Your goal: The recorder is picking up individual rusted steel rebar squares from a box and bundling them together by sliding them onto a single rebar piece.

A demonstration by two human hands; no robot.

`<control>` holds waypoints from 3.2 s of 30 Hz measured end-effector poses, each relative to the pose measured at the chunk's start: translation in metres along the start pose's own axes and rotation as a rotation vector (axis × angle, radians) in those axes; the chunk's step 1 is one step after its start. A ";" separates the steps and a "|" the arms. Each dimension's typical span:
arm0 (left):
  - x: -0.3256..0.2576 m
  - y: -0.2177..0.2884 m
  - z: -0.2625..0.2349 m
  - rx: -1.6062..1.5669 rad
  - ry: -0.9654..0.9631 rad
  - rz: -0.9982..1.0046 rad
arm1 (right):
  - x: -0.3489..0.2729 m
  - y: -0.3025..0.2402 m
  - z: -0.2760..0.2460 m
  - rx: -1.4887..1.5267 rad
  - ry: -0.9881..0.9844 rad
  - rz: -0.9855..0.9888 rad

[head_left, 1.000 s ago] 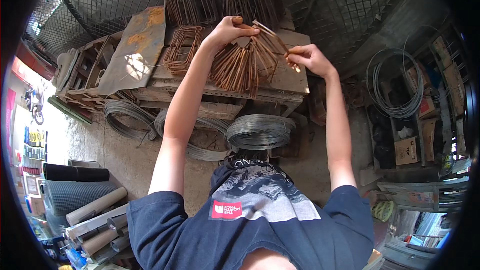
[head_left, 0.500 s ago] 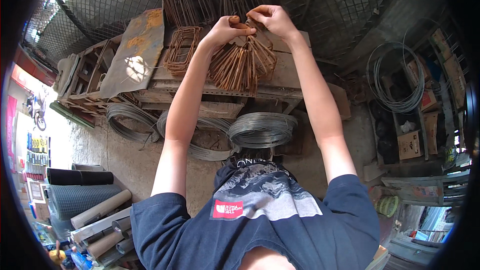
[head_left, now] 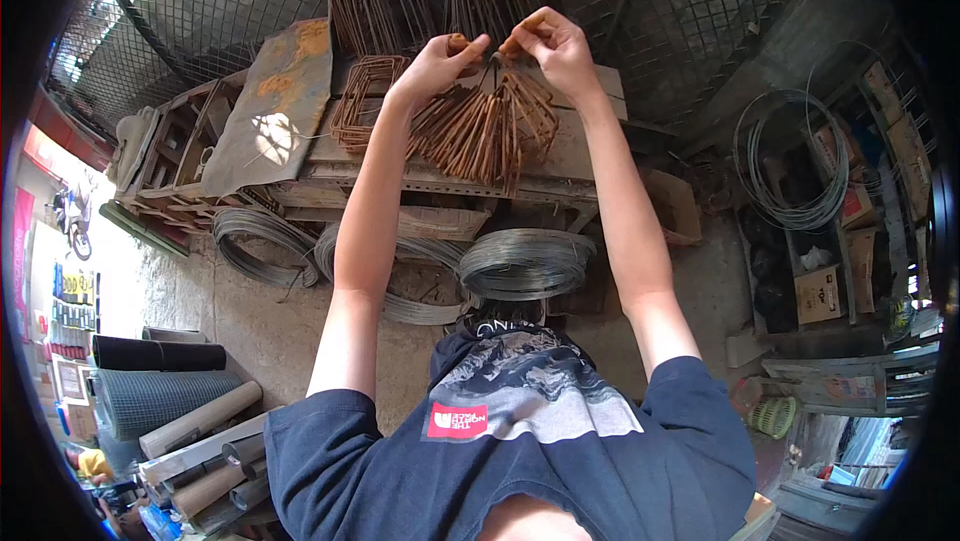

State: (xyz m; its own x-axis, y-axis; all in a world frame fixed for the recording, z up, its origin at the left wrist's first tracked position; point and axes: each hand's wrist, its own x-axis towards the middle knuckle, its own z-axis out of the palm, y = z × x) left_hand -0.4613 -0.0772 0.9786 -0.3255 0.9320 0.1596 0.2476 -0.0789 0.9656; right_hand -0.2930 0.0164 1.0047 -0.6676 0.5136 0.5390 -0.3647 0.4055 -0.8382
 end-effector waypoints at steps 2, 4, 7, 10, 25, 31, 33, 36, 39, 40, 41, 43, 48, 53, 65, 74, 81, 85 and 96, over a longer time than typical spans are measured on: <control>-0.002 0.003 0.007 -0.008 -0.038 -0.018 | 0.000 0.001 -0.001 0.017 -0.054 -0.015; -0.004 0.003 0.013 -0.156 -0.096 0.126 | 0.001 0.000 -0.001 0.118 -0.052 0.012; -0.007 0.007 0.010 -0.018 -0.098 0.140 | 0.001 0.003 0.005 0.132 0.008 0.006; -0.012 0.007 0.012 -0.111 -0.112 0.122 | -0.001 0.004 0.008 0.114 0.039 -0.004; -0.010 0.010 0.002 0.062 -0.110 0.171 | 0.001 0.008 0.013 -0.007 0.076 -0.100; -0.006 0.005 0.019 0.235 -0.025 0.108 | 0.000 0.021 0.003 0.241 0.125 0.095; -0.002 0.000 0.013 0.149 -0.038 0.050 | -0.001 0.022 0.007 0.283 0.133 0.119; -0.009 0.009 0.009 -0.127 -0.032 -0.156 | -0.002 0.023 0.011 0.256 0.121 0.126; -0.007 -0.013 -0.008 -0.505 -0.181 -0.188 | -0.001 0.027 0.014 0.196 0.201 0.123; -0.008 -0.014 -0.007 -0.744 -0.272 -0.146 | -0.001 0.029 0.014 0.194 0.203 0.126; -0.011 -0.015 -0.007 -0.706 -0.276 -0.088 | -0.001 0.032 0.013 0.224 0.216 0.124; -0.013 -0.015 -0.008 -0.712 -0.276 -0.061 | 0.000 0.034 0.013 0.276 0.245 0.136; -0.020 -0.013 -0.021 -0.718 -0.326 0.044 | -0.005 0.032 0.009 0.347 0.227 0.141; -0.017 0.014 0.002 -0.524 -0.063 -0.011 | -0.017 0.002 0.010 0.523 0.101 0.049; -0.010 0.073 0.038 -0.521 0.084 -0.068 | -0.019 -0.026 -0.014 0.587 0.069 -0.043; 0.014 0.071 0.069 -0.536 0.148 -0.110 | -0.013 0.009 -0.062 0.726 0.184 0.018; 0.033 0.037 0.067 -0.522 0.269 -0.131 | -0.006 0.031 -0.083 0.675 0.189 0.033; 0.027 0.025 0.054 -0.609 0.230 -0.195 | 0.000 0.032 -0.075 0.593 0.081 0.077; 0.046 0.015 0.049 -0.764 0.092 -0.249 | 0.011 0.061 -0.085 0.549 0.090 0.322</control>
State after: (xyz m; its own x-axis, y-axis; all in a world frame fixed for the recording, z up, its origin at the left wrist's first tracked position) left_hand -0.4278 -0.0178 0.9904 -0.3712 0.9237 -0.0944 -0.5234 -0.1241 0.8430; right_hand -0.2675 0.1115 0.9669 -0.7507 0.6162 0.2384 -0.4504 -0.2133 -0.8670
